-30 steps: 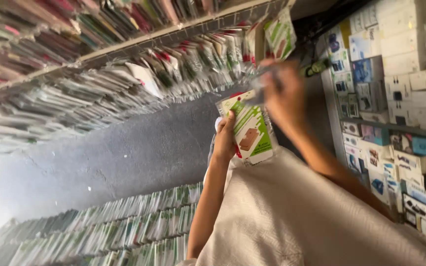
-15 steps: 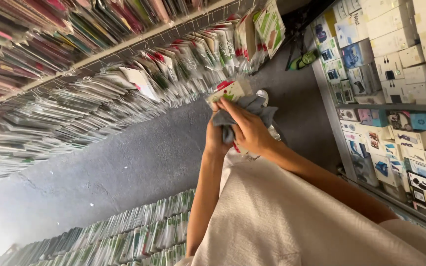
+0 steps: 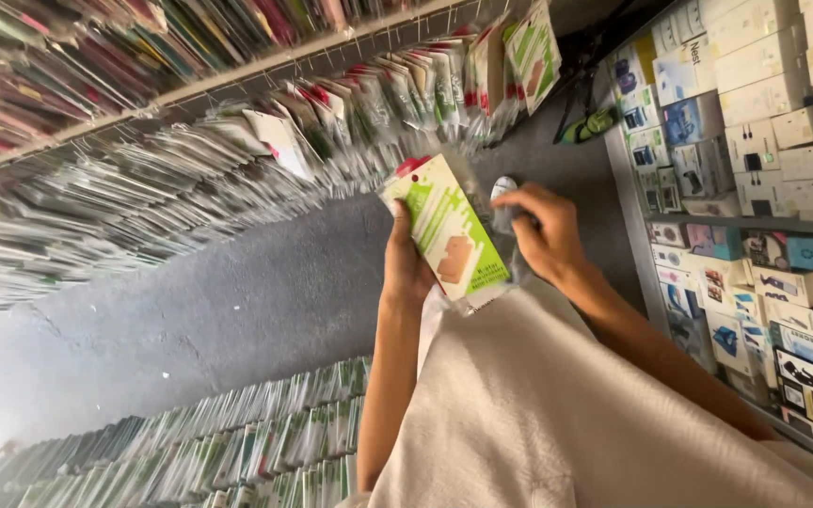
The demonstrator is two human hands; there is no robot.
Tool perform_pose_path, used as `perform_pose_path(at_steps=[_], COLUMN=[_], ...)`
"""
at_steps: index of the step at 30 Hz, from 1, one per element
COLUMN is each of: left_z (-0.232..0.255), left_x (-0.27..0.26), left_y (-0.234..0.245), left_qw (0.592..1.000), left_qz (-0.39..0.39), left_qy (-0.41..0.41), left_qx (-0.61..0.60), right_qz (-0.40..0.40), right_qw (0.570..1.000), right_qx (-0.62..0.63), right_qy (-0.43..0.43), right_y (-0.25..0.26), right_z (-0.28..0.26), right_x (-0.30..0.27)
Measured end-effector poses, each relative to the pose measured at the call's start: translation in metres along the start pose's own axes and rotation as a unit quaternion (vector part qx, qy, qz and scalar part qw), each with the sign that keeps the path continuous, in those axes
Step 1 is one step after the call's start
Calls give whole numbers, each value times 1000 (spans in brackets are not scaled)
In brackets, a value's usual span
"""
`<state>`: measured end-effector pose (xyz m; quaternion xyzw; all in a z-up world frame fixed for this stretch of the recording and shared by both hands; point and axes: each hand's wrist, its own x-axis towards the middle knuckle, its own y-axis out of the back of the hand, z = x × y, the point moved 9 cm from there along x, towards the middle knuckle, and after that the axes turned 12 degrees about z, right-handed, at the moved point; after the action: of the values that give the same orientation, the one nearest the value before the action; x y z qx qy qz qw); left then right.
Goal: The recorder is organizing and cleaning packaged phone accessories on a store rack.
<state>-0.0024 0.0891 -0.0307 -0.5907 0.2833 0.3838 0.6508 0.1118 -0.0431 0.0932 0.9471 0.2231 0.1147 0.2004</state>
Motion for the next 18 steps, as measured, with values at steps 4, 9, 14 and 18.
perform_pose_path(at_steps=[4, 9, 14, 18], left_z=[-14, -26, -34, -43], left_x=[-10, 2, 0, 27], left_y=[-29, -20, -22, -3], left_qw=[998, 993, 991, 986], left_qz=[-7, 3, 3, 39], left_qy=[-20, -53, -12, -43], left_qx=[60, 108, 131, 154], right_qz=[28, 40, 90, 100], right_qw=[995, 984, 931, 977], right_qx=[-84, -33, 187, -81], right_qy=[54, -171, -301, -168], right_y=[12, 14, 55, 110], right_z=[-53, 1, 11, -19], right_x=[25, 6, 12, 40])
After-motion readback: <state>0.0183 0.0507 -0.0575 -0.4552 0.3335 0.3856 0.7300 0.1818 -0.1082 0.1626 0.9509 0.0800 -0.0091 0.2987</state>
